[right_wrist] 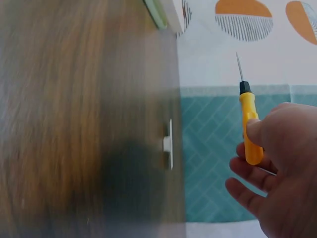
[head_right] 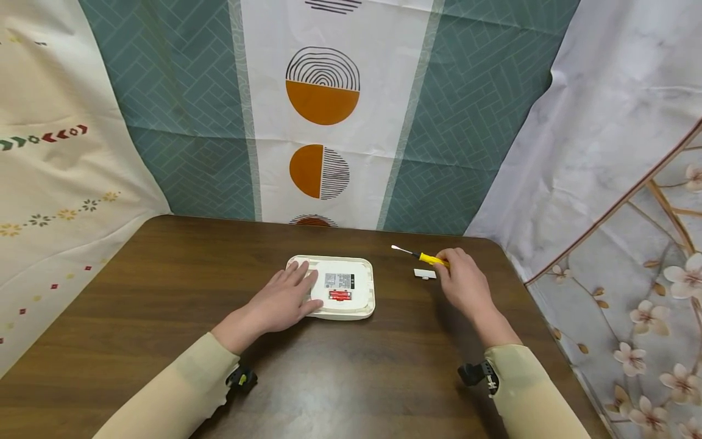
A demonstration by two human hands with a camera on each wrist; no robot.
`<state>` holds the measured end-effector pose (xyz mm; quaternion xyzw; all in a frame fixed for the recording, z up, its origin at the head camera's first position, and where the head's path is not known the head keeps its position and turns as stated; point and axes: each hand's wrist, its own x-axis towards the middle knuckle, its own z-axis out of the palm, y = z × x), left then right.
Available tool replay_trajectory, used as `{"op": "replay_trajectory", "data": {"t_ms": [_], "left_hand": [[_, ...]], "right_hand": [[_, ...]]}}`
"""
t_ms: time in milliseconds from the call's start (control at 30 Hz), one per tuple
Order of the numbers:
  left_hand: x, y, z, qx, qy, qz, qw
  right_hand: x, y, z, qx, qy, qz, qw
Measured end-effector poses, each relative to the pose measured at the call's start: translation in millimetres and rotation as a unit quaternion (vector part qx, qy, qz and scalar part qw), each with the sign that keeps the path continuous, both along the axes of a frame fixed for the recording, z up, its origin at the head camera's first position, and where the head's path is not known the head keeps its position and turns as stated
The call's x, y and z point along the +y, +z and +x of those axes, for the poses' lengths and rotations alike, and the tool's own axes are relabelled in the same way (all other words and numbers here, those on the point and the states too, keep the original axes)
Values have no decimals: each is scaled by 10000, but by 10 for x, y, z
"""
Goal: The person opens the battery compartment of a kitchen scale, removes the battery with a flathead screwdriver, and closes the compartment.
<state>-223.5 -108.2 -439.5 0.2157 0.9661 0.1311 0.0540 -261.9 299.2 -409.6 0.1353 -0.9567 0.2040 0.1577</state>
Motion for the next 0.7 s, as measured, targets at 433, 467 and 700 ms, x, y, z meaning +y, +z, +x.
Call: {"op": "replay_trajectory", "data": {"t_ms": [433,467,700], "left_hand": [[13,-17,-2,70,-21,-18,10000],[13,-19,-3,68,-21,-29,10000],[8,-1,-16,5,18,-96,10000]], "right_hand": [[-410,17,26,-242,218,-328,9989],[-440,13,23,-243,231,-362,9988],[-625,23,24,-330,298,-561,9974]]}}
